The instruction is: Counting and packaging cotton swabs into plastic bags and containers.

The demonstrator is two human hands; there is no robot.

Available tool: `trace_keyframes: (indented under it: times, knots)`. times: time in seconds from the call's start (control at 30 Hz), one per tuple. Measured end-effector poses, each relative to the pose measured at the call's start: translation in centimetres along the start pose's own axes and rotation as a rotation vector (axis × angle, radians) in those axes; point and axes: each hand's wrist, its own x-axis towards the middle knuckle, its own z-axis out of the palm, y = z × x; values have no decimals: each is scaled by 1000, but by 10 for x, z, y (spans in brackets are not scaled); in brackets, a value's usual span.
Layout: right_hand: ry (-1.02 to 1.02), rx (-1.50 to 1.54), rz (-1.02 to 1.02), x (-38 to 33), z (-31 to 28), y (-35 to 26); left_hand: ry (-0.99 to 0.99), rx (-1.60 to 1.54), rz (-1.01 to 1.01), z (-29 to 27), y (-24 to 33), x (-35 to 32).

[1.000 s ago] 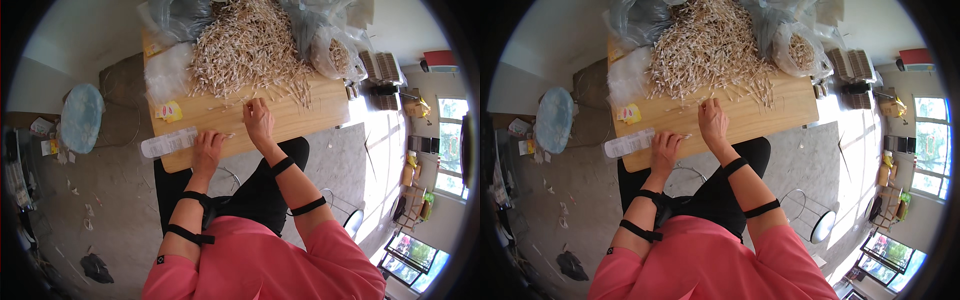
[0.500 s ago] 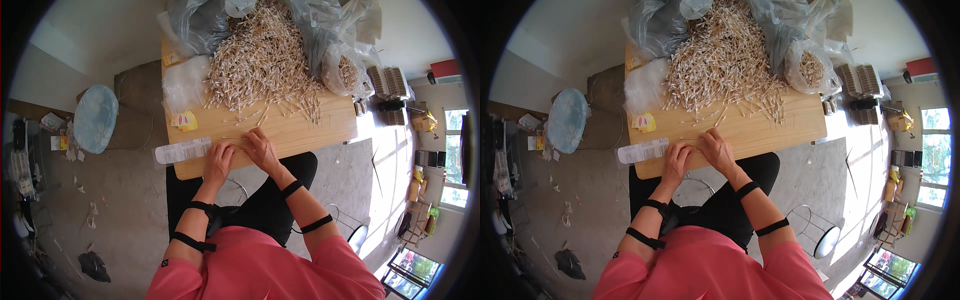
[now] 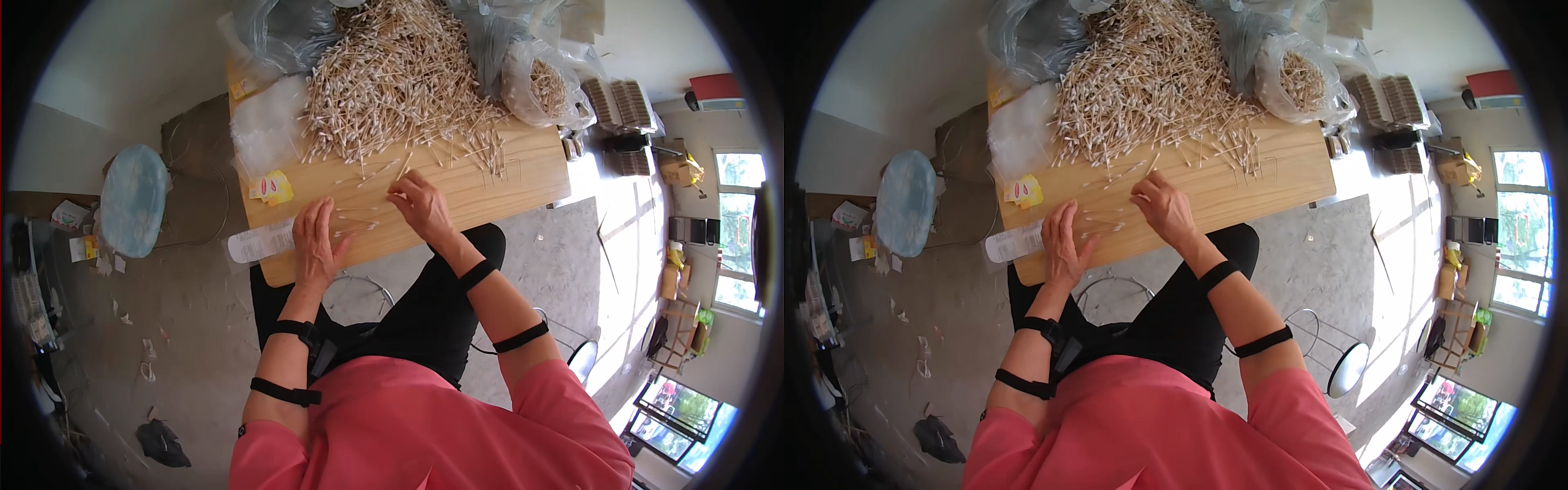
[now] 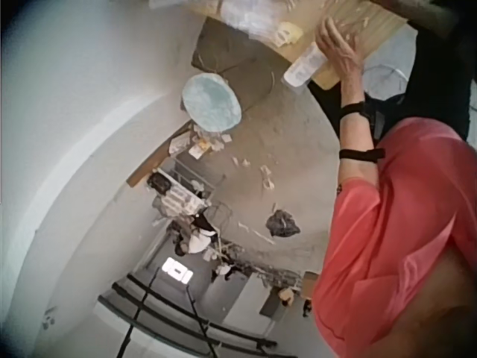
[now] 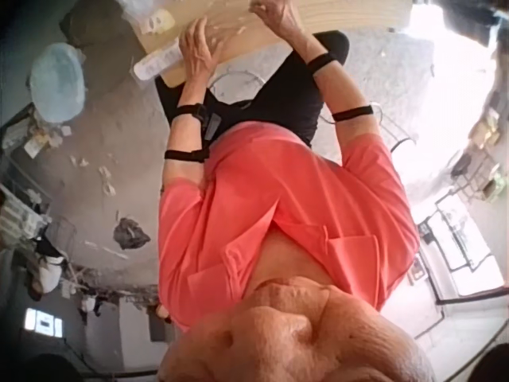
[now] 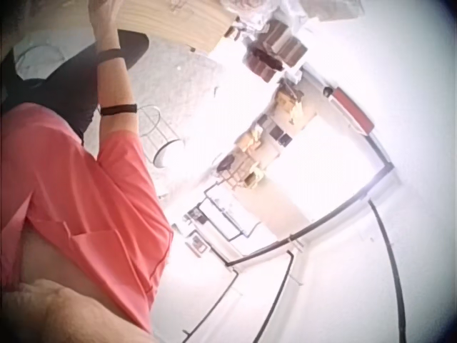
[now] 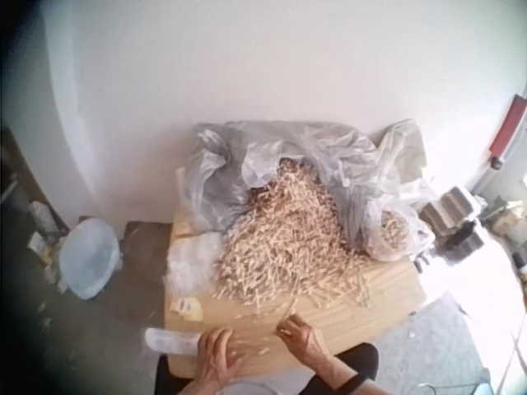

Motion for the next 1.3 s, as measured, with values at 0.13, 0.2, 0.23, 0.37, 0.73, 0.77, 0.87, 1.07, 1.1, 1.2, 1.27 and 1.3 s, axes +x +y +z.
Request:
trace_keyframes:
  times: [0.13, 0.2, 0.23, 0.37, 0.73, 0.77, 0.87, 1.07, 1.1, 1.2, 1.27, 1.3]
  knots:
    - [-4, 136, 2, -18, 27, -35, -71, 43, 29, -1, -1, -4]
    - [66, 117, 27, -20, 34, -41, -98, 54, 59, -2, 2, -4]
    - [67, 119, 29, -19, 36, -38, -98, 47, 60, -1, 3, -4]
    - [30, 132, 0, -13, 40, -28, -105, 40, 53, 1, 6, -7]
    - [6, 166, 21, -13, 37, -27, -98, 7, -21, 7, 16, 0]
    - [23, 188, -2, -13, 36, -26, -117, 28, -36, 8, 15, 1]
    - [102, 215, 26, -12, 28, -16, -112, 52, 4, 10, 12, -2]
    - [229, 72, 121, -2, -9, 22, -69, 126, -34, 20, 9, -4]
    - [229, 72, 121, 1, -11, 24, -69, 126, -33, 21, 9, -5]
    - [113, -50, -50, 18, -19, 22, -94, 183, -11, 18, 10, -5]
    - [47, -156, -283, 28, -19, 29, -124, 207, 39, 18, 10, -4]
    - [49, -160, -285, 26, -19, 31, -121, 207, 41, 18, 12, -5]
